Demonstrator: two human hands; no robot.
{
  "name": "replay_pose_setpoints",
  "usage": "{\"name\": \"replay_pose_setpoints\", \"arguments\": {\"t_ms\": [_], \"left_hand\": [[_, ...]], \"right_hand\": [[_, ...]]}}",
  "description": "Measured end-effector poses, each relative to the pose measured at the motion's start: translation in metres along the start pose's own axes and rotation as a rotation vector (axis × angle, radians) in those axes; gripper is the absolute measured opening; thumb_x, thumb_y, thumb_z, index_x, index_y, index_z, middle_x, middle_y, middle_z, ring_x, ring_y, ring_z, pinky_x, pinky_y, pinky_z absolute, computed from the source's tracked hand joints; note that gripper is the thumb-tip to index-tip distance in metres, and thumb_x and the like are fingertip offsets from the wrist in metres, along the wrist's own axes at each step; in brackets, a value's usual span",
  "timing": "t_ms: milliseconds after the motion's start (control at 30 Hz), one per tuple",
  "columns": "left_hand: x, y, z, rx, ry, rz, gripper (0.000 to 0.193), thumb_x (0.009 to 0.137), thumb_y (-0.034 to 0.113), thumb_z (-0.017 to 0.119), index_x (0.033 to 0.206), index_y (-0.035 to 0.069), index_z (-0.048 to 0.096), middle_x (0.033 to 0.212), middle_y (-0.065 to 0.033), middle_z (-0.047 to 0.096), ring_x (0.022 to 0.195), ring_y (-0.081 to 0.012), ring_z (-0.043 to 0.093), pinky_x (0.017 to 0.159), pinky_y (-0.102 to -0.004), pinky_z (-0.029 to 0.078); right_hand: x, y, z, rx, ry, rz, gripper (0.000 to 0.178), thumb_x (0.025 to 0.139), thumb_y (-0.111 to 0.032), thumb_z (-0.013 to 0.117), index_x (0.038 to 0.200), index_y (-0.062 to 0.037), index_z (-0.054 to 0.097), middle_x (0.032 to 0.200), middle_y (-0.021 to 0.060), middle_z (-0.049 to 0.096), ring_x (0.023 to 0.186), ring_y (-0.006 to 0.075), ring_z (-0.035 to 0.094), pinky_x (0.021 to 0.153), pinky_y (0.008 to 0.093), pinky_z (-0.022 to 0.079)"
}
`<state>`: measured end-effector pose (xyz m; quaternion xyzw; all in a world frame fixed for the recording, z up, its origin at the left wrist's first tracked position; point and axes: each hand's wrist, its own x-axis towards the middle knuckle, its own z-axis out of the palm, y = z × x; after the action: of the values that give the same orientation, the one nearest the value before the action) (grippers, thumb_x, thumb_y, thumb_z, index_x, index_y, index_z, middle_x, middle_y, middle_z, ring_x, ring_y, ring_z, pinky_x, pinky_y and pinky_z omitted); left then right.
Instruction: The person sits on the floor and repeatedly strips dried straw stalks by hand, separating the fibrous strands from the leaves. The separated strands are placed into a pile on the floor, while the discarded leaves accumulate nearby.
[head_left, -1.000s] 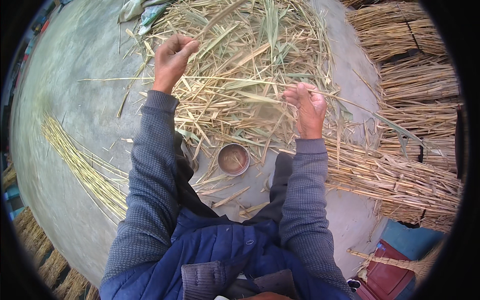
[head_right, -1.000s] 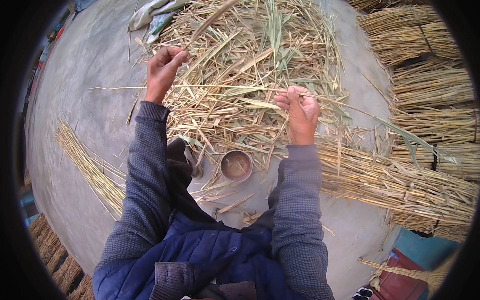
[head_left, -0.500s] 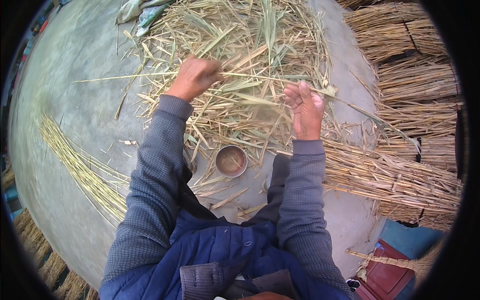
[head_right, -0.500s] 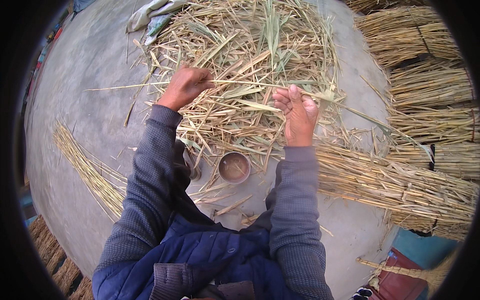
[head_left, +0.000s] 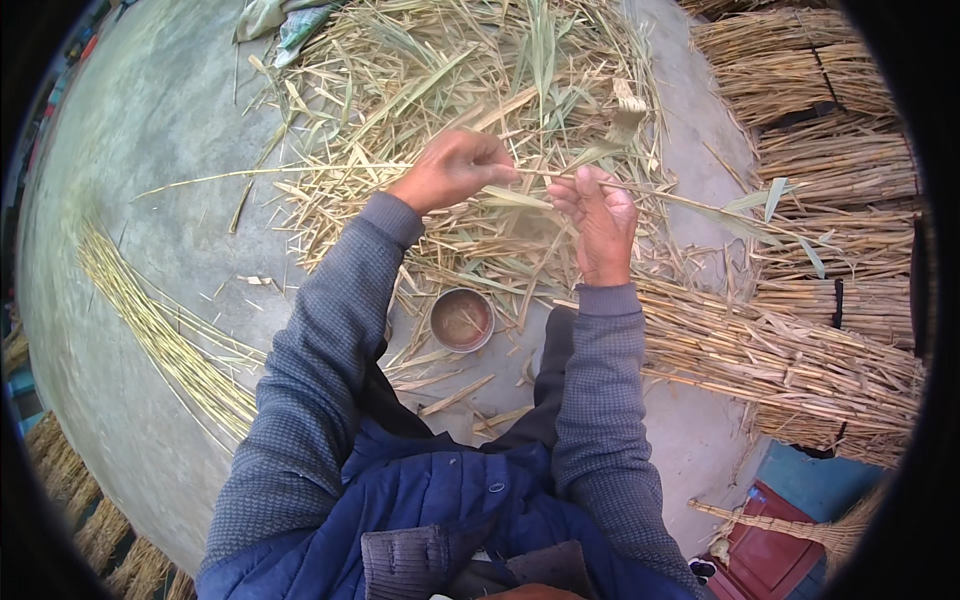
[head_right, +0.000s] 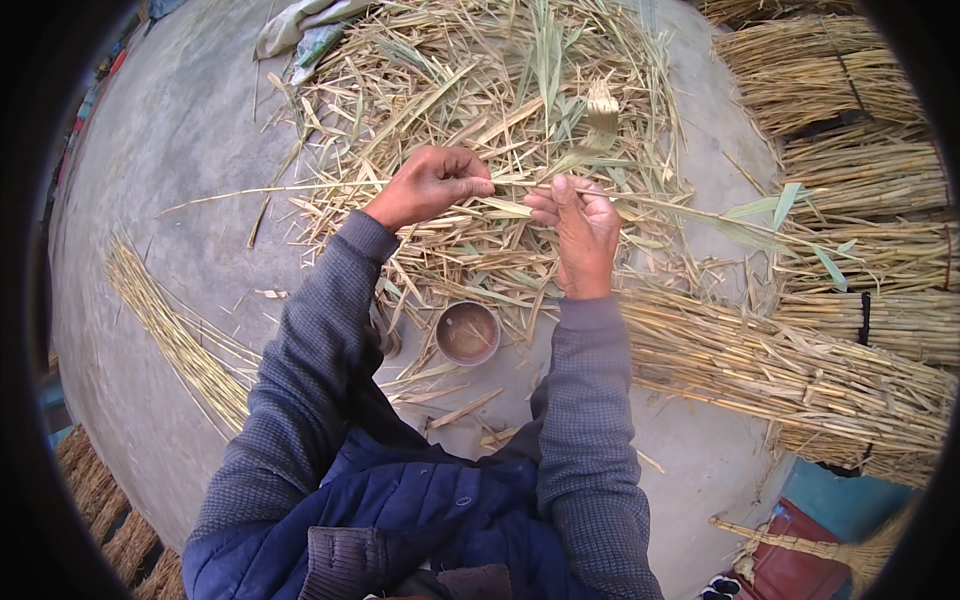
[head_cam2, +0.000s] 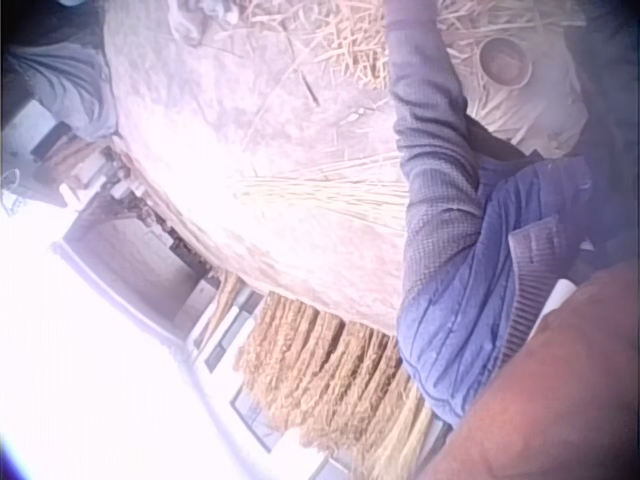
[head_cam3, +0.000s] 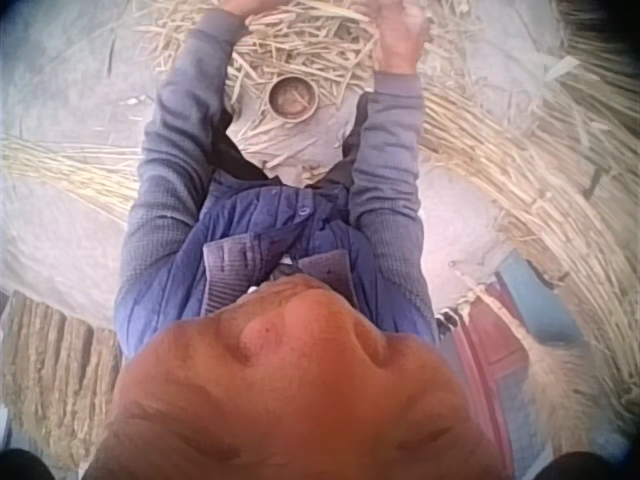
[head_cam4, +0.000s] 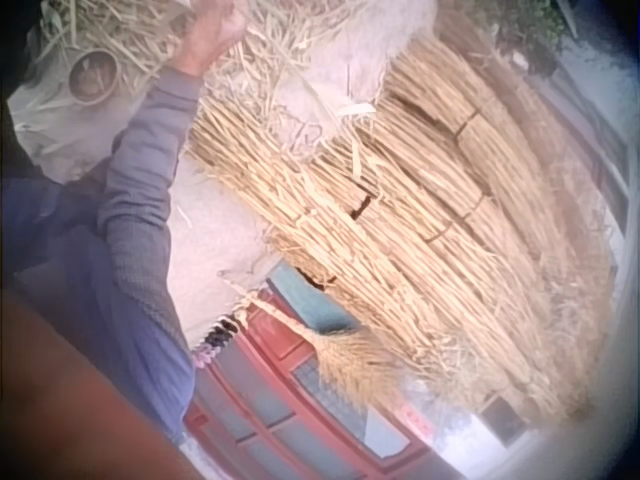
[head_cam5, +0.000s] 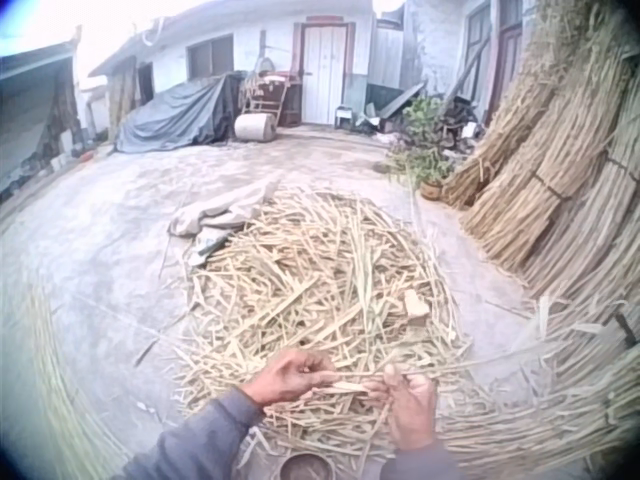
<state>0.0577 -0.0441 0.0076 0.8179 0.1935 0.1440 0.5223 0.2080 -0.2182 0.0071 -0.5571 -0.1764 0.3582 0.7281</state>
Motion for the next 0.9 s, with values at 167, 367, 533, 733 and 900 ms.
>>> {"name": "replay_pose_setpoints", "arguments": {"t_ms": [167,367,533,733,900], "left_hand": [[0.003,-0.003,0.006,-0.155,-0.021,-0.08,0.018,0.091,0.02,0.076,0.093,0.002,0.072,0.081,-0.0007,0.071,0.074,-0.0074,0.063,0.067,-0.0243,0.051],[0.004,-0.01,-0.021,-0.45,0.24,-0.24,0.015,0.089,0.016,0.077,0.093,0.005,0.068,0.081,-0.0033,0.073,0.072,-0.0085,0.063,0.072,-0.0242,0.052],[0.002,-0.034,-0.062,-0.599,0.575,-0.18,0.021,0.089,0.025,0.078,0.092,0.007,0.068,0.077,-0.0008,0.069,0.064,-0.0059,0.058,0.064,-0.0234,0.05],[-0.002,-0.038,-0.045,0.981,0.531,0.096,0.018,0.088,0.026,0.073,0.094,0.009,0.067,0.083,-0.0066,0.069,0.076,-0.0203,0.058,0.072,-0.0381,0.042],[0.003,0.001,0.007,0.25,0.199,0.441,0.02,0.084,0.024,0.078,0.093,0.007,0.072,0.095,-0.0066,0.073,0.091,-0.0251,0.065,0.083,-0.0378,0.045]], "right_hand": [[-0.002,-0.001,0.0,0.007,-0.001,0.014,0.028,0.098,-0.02,0.069,0.11,0.0029,0.058,0.093,0.0159,0.071,0.082,0.0207,0.074,0.069,0.0249,0.06],[-0.003,-0.003,-0.011,0.002,0.025,0.076,0.025,0.098,-0.017,0.067,0.11,0.0039,0.059,0.094,0.0153,0.071,0.081,0.0187,0.073,0.067,0.0236,0.059],[-0.004,-0.004,-0.018,-0.047,0.045,0.057,0.026,0.098,-0.017,0.067,0.11,0.0042,0.059,0.094,0.0147,0.071,0.079,0.018,0.073,0.066,0.0235,0.059],[-0.004,0.001,-0.006,-0.015,0.034,0.066,0.031,0.097,-0.023,0.07,0.109,0.0037,0.06,0.092,0.0153,0.072,0.077,0.018,0.073,0.065,0.0237,0.059],[0.001,0.017,0.014,0.0,-0.039,0.008,0.035,0.096,-0.027,0.071,0.11,0.0034,0.061,0.091,0.0156,0.073,0.076,0.0178,0.073,0.066,0.024,0.059]]}}
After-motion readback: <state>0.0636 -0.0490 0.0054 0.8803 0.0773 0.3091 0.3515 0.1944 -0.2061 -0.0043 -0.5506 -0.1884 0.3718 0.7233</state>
